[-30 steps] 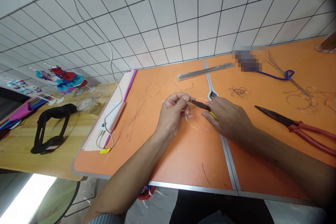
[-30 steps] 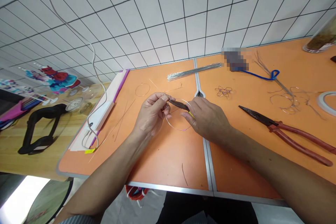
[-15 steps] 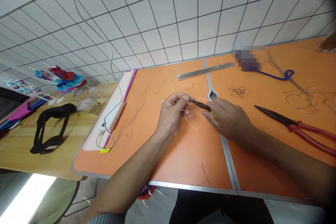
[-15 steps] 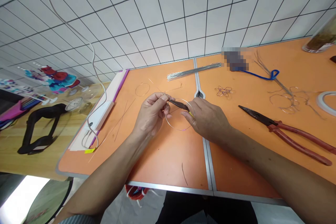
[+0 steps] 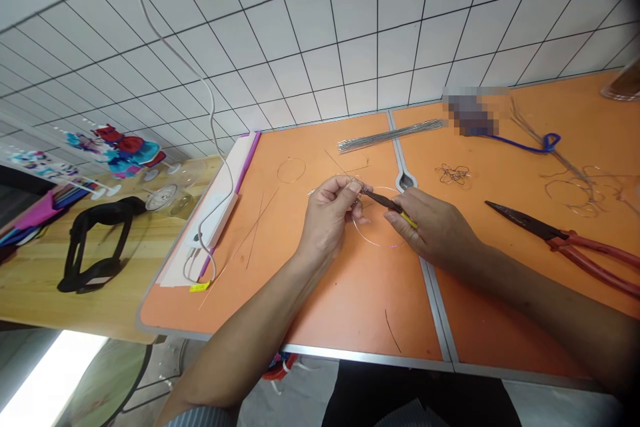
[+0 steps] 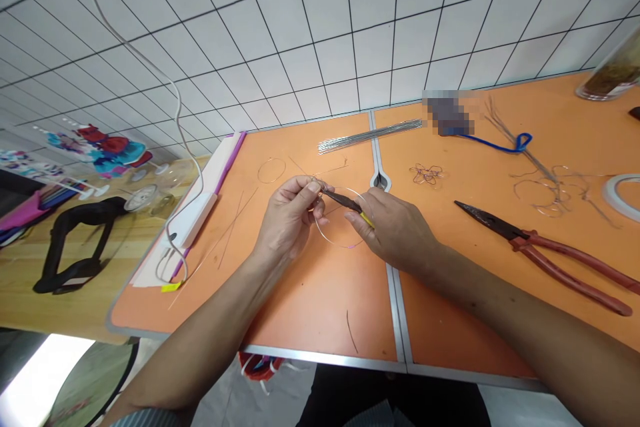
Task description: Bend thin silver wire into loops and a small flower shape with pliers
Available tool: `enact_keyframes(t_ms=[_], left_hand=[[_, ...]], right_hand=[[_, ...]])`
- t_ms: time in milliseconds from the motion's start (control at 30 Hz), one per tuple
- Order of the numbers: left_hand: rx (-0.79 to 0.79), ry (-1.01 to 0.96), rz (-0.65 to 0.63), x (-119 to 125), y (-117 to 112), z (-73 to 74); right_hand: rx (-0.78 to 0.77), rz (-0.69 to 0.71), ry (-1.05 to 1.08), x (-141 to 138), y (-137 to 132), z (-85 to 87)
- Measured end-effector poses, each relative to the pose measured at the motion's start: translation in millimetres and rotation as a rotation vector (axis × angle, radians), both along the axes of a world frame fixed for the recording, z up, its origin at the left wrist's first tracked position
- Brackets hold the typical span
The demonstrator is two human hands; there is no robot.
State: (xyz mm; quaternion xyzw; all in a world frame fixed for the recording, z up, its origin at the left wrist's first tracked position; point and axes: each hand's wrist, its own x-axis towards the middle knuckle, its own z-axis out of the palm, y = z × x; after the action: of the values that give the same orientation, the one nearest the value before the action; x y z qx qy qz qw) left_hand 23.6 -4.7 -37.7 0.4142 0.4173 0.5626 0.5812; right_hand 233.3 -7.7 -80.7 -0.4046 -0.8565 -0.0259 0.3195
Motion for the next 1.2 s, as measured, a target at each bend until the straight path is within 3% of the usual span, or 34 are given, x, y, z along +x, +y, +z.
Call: enact_keyframes(t_ms=[233,633,1200], left_hand=[[0.01,0.0,-0.007,0.0,0.2,-2.3],[0.041,-0.003,-0.026,0.4,-1.2,-2.8],[0.023,-0.027,-0.043,0.8,-3.1,-1.7]], right_hand=[[-0.179,0.037,0.091,-1.3,-0.9,6.8],[-0.142,0.069,0.129,-1.2,-3.0,6.3],[-0.229,0.081,0.197,-3.3,-4.0,7.4]])
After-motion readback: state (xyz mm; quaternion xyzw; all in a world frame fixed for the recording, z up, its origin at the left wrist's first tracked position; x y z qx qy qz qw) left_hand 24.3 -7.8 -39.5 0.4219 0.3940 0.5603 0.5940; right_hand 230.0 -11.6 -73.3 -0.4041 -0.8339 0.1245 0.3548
